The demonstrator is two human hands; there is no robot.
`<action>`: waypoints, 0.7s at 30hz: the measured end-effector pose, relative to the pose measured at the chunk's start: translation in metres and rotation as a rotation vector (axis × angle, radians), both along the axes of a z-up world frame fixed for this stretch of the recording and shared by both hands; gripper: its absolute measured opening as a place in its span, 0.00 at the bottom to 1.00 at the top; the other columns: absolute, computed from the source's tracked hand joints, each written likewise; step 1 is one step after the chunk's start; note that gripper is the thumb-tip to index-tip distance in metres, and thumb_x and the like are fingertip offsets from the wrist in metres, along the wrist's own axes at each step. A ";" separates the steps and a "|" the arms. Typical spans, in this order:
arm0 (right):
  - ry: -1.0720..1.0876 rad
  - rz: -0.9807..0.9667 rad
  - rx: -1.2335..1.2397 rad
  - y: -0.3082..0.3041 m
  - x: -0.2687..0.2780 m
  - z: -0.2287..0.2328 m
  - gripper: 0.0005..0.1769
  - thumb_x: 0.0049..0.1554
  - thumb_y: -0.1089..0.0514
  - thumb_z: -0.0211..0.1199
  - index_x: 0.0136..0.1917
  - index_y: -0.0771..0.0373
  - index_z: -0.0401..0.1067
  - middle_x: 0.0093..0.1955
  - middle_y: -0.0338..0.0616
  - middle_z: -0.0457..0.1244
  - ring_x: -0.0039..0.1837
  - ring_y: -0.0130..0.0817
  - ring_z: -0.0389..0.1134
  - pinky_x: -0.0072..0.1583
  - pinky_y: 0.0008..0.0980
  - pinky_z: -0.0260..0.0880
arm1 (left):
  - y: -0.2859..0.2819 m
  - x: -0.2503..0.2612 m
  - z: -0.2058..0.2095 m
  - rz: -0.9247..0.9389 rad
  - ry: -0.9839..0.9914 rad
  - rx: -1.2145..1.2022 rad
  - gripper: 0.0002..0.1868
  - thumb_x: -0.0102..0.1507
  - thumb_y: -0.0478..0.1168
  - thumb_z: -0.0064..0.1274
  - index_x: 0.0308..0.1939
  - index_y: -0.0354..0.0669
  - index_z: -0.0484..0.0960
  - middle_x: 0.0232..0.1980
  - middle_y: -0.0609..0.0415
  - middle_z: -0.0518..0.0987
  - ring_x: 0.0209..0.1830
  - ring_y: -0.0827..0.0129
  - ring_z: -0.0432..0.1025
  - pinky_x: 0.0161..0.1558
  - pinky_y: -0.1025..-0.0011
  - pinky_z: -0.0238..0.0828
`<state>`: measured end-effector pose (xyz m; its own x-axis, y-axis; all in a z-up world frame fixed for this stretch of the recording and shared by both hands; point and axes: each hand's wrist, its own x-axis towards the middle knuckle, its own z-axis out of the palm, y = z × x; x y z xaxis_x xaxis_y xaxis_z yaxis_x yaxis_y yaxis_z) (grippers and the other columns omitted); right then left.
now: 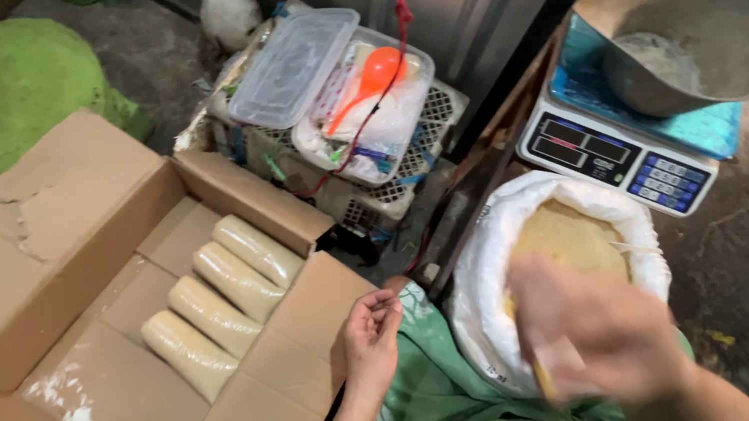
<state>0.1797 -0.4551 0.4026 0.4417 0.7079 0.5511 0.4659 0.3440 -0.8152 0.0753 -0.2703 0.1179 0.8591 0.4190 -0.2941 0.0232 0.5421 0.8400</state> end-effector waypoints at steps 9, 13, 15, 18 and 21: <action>0.167 -0.049 0.398 -0.026 -0.055 0.012 0.13 0.61 0.65 0.57 0.34 0.63 0.64 0.34 0.45 0.64 0.37 0.38 0.68 0.53 0.55 0.66 | -0.015 0.000 0.038 -0.047 -0.011 0.026 0.12 0.65 0.34 0.56 0.51 0.33 0.76 0.40 0.60 0.77 0.38 0.82 0.69 0.42 0.82 0.66; 0.128 -0.094 0.373 -0.031 -0.052 0.009 0.11 0.61 0.65 0.58 0.36 0.63 0.65 0.35 0.45 0.64 0.38 0.37 0.68 0.53 0.53 0.67 | -0.020 -0.005 0.043 -0.044 0.011 0.023 0.13 0.66 0.34 0.57 0.52 0.32 0.76 0.39 0.60 0.76 0.38 0.81 0.68 0.41 0.81 0.65; 0.092 -0.116 0.349 -0.028 -0.050 0.010 0.10 0.61 0.65 0.58 0.37 0.63 0.66 0.36 0.45 0.64 0.38 0.37 0.68 0.53 0.52 0.67 | -0.020 -0.007 0.044 -0.048 0.011 0.038 0.13 0.66 0.34 0.57 0.52 0.32 0.76 0.40 0.59 0.77 0.39 0.81 0.69 0.42 0.81 0.66; 0.054 -0.145 0.316 -0.026 -0.048 0.016 0.08 0.60 0.65 0.59 0.38 0.63 0.66 0.36 0.45 0.65 0.39 0.36 0.68 0.53 0.51 0.67 | -0.023 -0.011 0.042 -0.056 -0.002 0.047 0.13 0.65 0.33 0.56 0.53 0.33 0.76 0.42 0.59 0.78 0.41 0.81 0.70 0.44 0.82 0.67; 0.013 -0.174 0.277 -0.024 -0.052 0.023 0.07 0.60 0.65 0.60 0.39 0.63 0.67 0.37 0.45 0.65 0.40 0.35 0.68 0.53 0.49 0.67 | -0.022 -0.009 0.039 -0.053 -0.007 0.043 0.13 0.65 0.33 0.55 0.53 0.32 0.76 0.43 0.57 0.79 0.42 0.80 0.71 0.45 0.81 0.68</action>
<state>0.1278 -0.4794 0.4253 0.5514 0.4448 0.7058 0.5271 0.4700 -0.7080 0.0658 -0.2922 0.1566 0.8822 0.3851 -0.2709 0.0453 0.5032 0.8630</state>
